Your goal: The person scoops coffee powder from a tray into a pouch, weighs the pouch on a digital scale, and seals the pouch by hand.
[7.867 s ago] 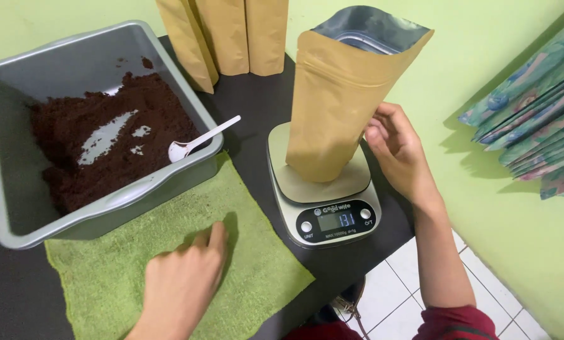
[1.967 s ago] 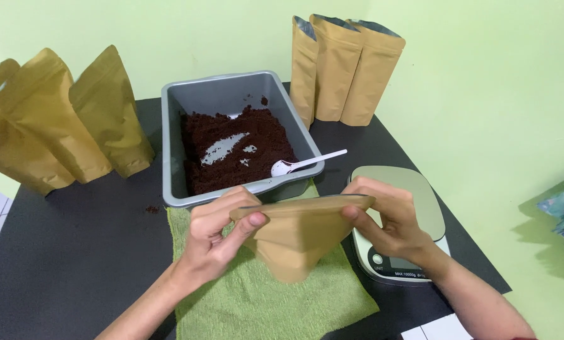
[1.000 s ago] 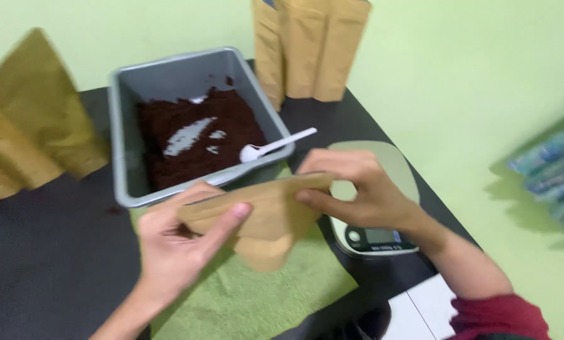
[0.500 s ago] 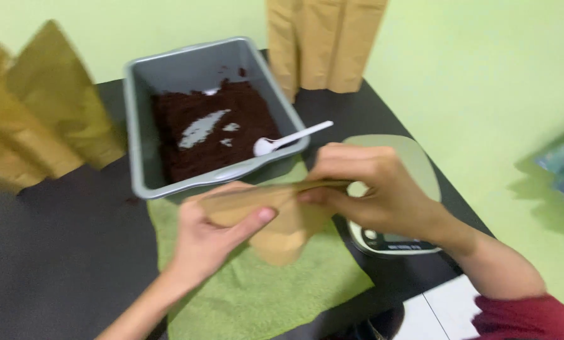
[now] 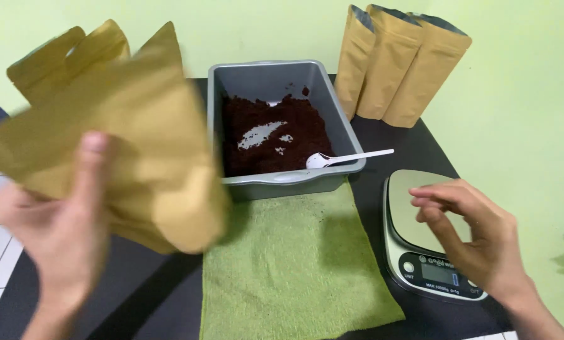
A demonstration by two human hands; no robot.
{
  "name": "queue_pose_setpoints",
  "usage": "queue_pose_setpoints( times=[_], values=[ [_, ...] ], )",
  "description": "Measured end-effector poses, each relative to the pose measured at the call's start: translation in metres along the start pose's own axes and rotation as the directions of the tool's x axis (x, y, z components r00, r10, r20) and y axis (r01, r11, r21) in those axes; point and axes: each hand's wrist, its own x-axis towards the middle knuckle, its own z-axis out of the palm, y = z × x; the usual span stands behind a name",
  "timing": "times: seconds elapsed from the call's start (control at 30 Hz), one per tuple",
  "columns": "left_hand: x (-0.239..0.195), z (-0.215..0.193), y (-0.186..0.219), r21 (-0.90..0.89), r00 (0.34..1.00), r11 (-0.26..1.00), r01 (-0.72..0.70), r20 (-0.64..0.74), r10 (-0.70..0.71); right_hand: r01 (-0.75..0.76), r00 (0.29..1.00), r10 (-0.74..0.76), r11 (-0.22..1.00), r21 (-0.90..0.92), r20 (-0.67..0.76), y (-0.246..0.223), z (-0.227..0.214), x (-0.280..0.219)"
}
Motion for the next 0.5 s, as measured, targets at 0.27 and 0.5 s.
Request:
queue_pose_setpoints(
  times=[0.27, 0.5],
  values=[
    [0.073, -0.031, -0.168, 0.163, 0.901, 0.908, -0.385, -0.146, 0.408, -0.018, 1.0, 0.018, 0.993, -0.114, 0.003, -0.001, -0.011, 0.007],
    [0.079, -0.017, -0.124, 0.187, 0.806, 0.795, -0.577, -0.025, 0.591, 0.007, 1.0, -0.009, 0.973, -0.23, -0.009, 0.033, -0.016, 0.065]
  ],
)
